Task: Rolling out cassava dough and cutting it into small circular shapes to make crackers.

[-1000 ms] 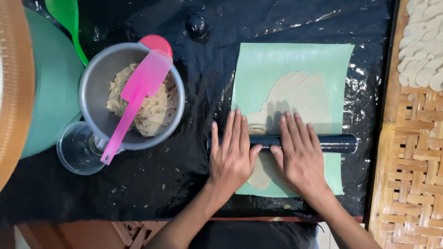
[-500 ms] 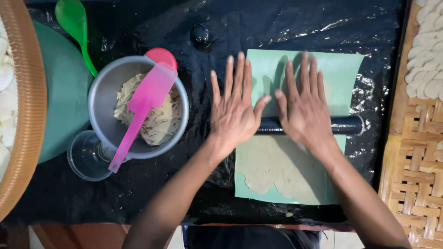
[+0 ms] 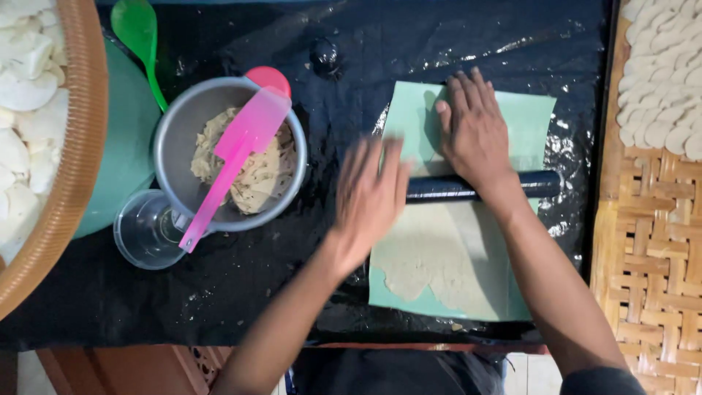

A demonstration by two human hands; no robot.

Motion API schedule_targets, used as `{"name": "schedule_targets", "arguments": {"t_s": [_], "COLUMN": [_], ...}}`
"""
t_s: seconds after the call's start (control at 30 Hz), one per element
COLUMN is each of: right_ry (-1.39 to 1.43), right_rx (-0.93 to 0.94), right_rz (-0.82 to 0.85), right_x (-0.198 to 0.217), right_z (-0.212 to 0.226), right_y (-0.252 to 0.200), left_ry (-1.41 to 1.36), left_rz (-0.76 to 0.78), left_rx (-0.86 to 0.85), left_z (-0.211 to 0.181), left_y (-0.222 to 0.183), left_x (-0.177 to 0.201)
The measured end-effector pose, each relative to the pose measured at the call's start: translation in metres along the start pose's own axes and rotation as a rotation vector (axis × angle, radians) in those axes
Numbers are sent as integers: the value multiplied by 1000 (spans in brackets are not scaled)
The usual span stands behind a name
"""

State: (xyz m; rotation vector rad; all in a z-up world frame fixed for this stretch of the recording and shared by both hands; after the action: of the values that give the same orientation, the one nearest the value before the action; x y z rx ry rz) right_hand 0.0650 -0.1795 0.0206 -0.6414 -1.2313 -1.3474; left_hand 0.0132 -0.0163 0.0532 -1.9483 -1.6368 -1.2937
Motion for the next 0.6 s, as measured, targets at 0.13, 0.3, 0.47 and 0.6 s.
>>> {"name": "schedule_targets", "arguments": {"t_s": [0.13, 0.3, 0.47, 0.6], "right_ry": [5, 68, 198, 136], "right_rx": [-6, -18, -73, -92], "right_rz": [9, 25, -86, -11], "right_x": [6, 13, 67, 85], "right_z": [16, 31, 48, 67], "right_y": [-24, -40, -66, -116], "left_ry": [-58, 49, 12, 61], "left_rz": [105, 192, 339, 225], "left_rx": [-32, -144, -179, -189], "left_z": [-22, -24, -17, -29], "left_y": [-66, -81, -55, -65], "left_x": [11, 5, 10, 28]}}
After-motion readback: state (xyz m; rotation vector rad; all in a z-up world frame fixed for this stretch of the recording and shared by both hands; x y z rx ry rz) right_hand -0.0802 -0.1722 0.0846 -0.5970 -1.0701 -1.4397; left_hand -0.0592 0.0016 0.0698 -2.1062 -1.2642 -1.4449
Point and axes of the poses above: each hand's wrist, its own y-axis towards the middle knuckle, its own x-axis out of the back of the hand, z = x × y, the point moved 10 cm from there along y, towards the middle knuckle, and after that the axes turned 6 degrees about x, right-handed, at the moved point
